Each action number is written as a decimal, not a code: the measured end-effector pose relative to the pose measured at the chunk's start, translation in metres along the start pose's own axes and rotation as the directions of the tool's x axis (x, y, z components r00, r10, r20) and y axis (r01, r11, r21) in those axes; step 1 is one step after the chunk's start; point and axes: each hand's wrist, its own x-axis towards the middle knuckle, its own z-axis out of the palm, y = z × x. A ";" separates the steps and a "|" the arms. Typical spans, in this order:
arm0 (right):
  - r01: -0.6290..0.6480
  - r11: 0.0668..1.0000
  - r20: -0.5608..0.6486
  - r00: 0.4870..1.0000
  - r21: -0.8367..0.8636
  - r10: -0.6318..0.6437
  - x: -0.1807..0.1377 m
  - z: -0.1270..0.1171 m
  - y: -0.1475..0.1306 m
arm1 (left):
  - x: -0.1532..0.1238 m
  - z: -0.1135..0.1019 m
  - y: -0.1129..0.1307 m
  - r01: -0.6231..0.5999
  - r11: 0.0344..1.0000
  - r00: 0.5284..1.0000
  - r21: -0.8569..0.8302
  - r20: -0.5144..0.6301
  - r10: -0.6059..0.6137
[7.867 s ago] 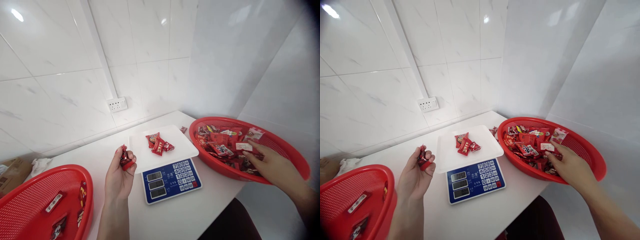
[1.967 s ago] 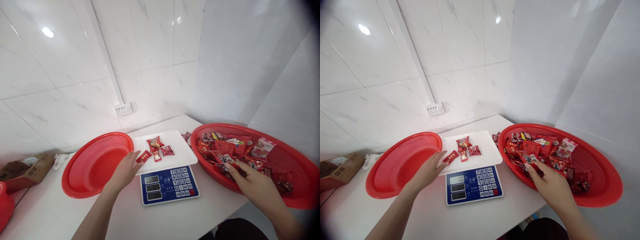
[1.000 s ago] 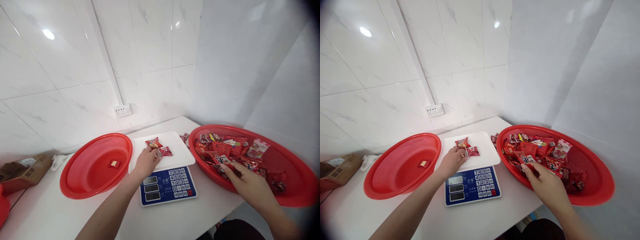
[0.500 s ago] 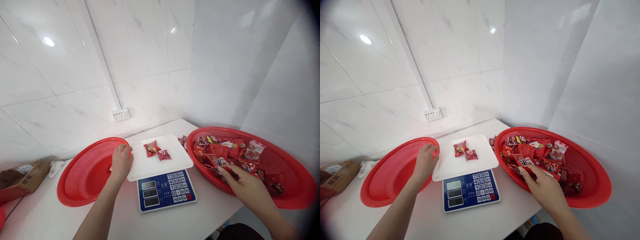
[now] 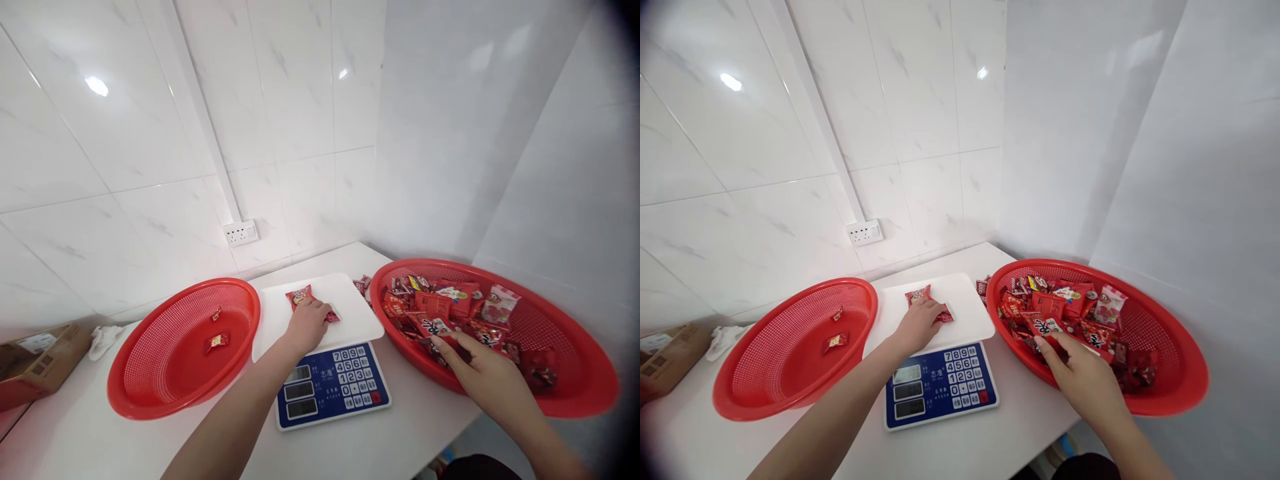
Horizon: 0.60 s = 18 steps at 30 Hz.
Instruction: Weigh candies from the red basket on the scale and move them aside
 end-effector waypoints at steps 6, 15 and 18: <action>0.013 1.000 0.005 1.000 -0.018 -0.013 0.000 0.001 0.002 | -0.027 -0.008 -0.005 0.053 0.998 0.997 -0.018 -0.064 -0.054; 0.024 1.000 -0.007 1.000 -0.015 -0.024 0.001 0.004 0.006 | -0.059 -0.053 -0.059 0.438 0.898 0.847 0.042 -0.356 -0.396; 0.016 1.000 0.011 1.000 -0.027 -0.016 0.001 0.004 0.007 | -0.042 -0.037 -0.058 0.337 0.941 0.912 0.017 -0.256 -0.322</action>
